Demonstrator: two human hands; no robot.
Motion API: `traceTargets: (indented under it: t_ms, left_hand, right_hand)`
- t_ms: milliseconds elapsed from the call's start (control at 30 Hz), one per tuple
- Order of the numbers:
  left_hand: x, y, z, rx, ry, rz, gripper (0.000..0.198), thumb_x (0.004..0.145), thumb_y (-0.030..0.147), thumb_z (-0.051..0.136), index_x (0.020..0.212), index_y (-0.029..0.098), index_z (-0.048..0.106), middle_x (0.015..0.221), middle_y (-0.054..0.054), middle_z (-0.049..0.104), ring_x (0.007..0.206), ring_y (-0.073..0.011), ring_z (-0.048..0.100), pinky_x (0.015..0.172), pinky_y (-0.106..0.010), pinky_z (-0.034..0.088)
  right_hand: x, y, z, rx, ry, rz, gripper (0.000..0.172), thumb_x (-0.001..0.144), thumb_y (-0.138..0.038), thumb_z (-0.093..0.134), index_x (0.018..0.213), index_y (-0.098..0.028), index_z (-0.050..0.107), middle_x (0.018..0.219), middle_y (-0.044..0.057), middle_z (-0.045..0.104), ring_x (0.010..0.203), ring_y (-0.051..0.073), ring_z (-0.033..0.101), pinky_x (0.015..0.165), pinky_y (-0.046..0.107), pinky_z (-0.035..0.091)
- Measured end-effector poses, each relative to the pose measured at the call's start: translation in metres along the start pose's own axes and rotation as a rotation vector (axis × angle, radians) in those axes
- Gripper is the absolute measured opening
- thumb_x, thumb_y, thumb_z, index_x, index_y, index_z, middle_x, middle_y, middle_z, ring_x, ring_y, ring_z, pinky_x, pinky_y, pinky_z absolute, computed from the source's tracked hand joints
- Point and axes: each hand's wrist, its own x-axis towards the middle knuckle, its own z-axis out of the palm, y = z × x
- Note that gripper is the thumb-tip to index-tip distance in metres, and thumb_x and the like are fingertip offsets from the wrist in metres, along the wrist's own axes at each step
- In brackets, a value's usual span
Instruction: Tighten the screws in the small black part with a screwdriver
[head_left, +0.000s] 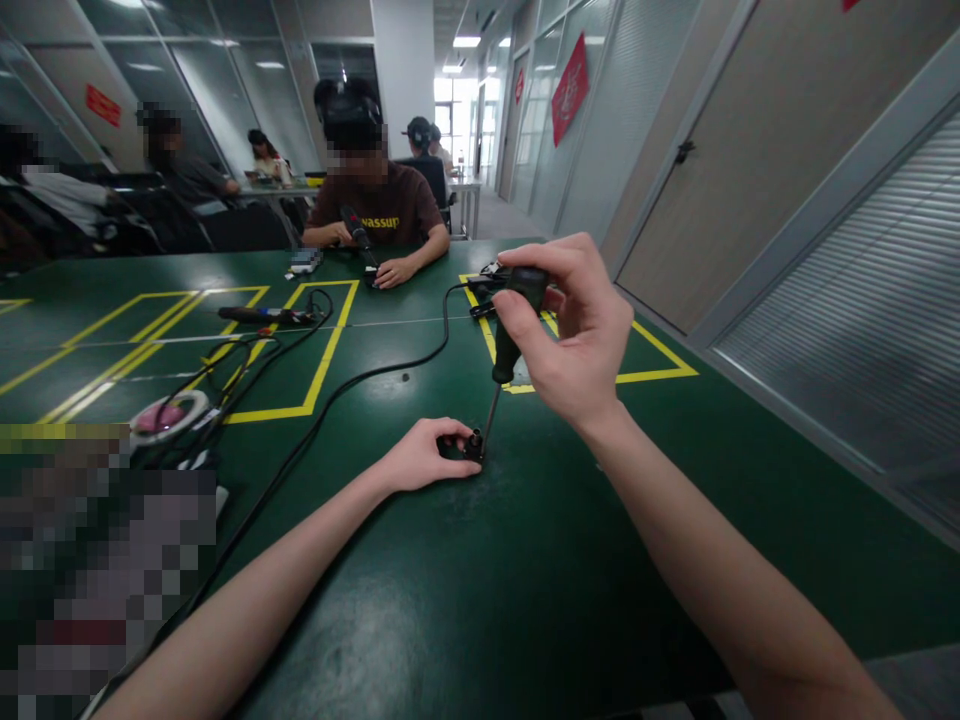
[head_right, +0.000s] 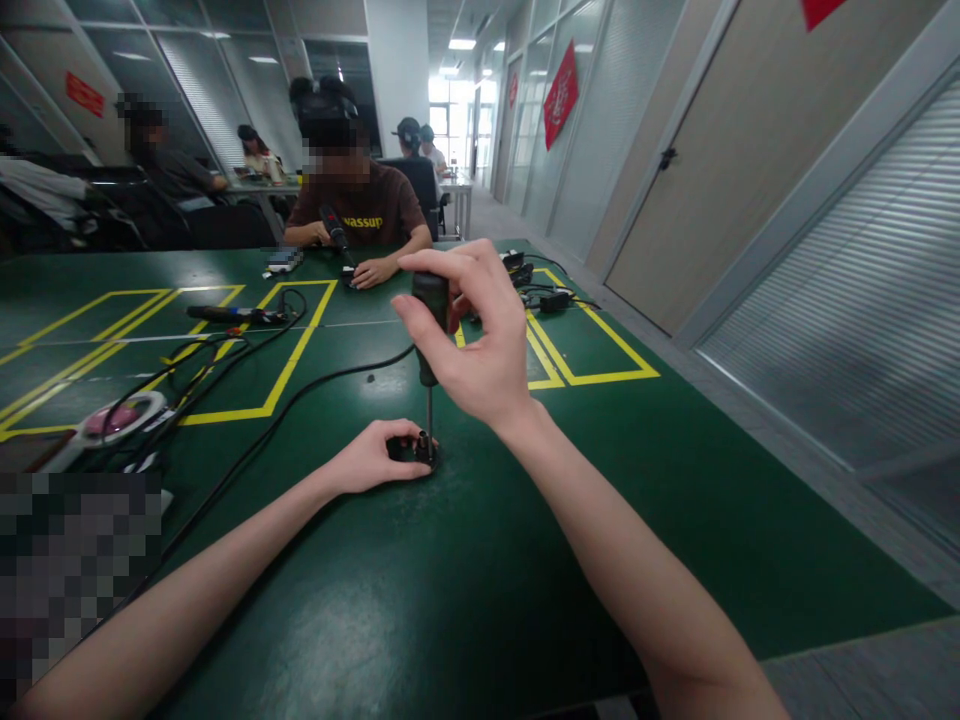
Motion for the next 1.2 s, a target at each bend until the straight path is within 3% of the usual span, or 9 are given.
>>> traceTargets:
  t_ms: [133, 333, 567, 833, 1000, 1200]
  left_hand:
    - [0.000, -0.001, 0.000, -0.001, -0.002, 0.003, 0.035, 0.074, 0.037, 0.082, 0.101, 0.015, 0.077, 0.095, -0.005, 0.076, 0.090, -0.0209, 0.067, 0.087, -0.032, 0.051]
    - [0.001, -0.001, 0.001, -0.003, 0.007, 0.006, 0.035, 0.074, 0.038, 0.082, 0.100, 0.016, 0.077, 0.094, -0.004, 0.076, 0.088, -0.0204, 0.067, 0.086, -0.032, 0.051]
    - [0.000, 0.000, 0.002, -0.006, 0.005, 0.006, 0.035, 0.073, 0.036, 0.083, 0.100, 0.014, 0.078, 0.094, -0.005, 0.076, 0.088, -0.0204, 0.067, 0.086, -0.032, 0.051]
    - [0.000, 0.001, 0.001, 0.003, 0.007, -0.004, 0.036, 0.073, 0.040, 0.083, 0.099, 0.016, 0.077, 0.092, -0.004, 0.076, 0.087, -0.0205, 0.067, 0.085, -0.032, 0.051]
    - [-0.001, 0.002, 0.000, 0.007, 0.010, -0.009, 0.035, 0.073, 0.041, 0.082, 0.096, 0.016, 0.076, 0.092, -0.004, 0.075, 0.087, -0.0207, 0.066, 0.085, -0.032, 0.051]
    - [0.000, 0.004, 0.000, 0.006, 0.004, -0.002, 0.032, 0.075, 0.039, 0.081, 0.097, 0.016, 0.075, 0.091, -0.003, 0.075, 0.087, -0.0209, 0.067, 0.086, -0.033, 0.051]
  right_hand:
    - [-0.003, -0.001, 0.004, 0.113, 0.043, 0.028, 0.020, 0.095, -0.027, 0.064, 0.115, -0.026, 0.063, 0.103, 0.003, 0.067, 0.089, 0.017, 0.066, 0.071, 0.031, 0.055]
    - [-0.007, -0.005, 0.008, 0.197, 0.041, 0.139, 0.011, 0.099, -0.038, 0.059, 0.105, -0.028, 0.060, 0.097, 0.004, 0.068, 0.087, 0.018, 0.067, 0.075, 0.033, 0.057]
    - [-0.008, -0.007, 0.011, 0.212, 0.074, 0.146, 0.019, 0.090, -0.039, 0.072, 0.102, -0.027, 0.063, 0.105, 0.003, 0.063, 0.099, 0.020, 0.067, 0.077, 0.034, 0.060]
    - [-0.011, -0.004, 0.015, 0.434, 0.065, 0.122, 0.010, 0.101, -0.034, 0.059, 0.108, -0.027, 0.062, 0.096, 0.001, 0.066, 0.069, 0.012, 0.064, 0.062, 0.027, 0.058]
    - [-0.011, -0.007, 0.018, 0.626, 0.011, 0.279, 0.013, 0.103, -0.038, 0.052, 0.109, -0.027, 0.056, 0.095, 0.000, 0.062, 0.065, 0.011, 0.061, 0.052, 0.023, 0.053]
    - [-0.011, -0.028, 0.023, 0.703, 0.040, 0.494, 0.021, 0.099, -0.048, 0.058, 0.103, -0.029, 0.052, 0.085, -0.003, 0.055, 0.053, 0.008, 0.047, 0.042, 0.020, 0.039]
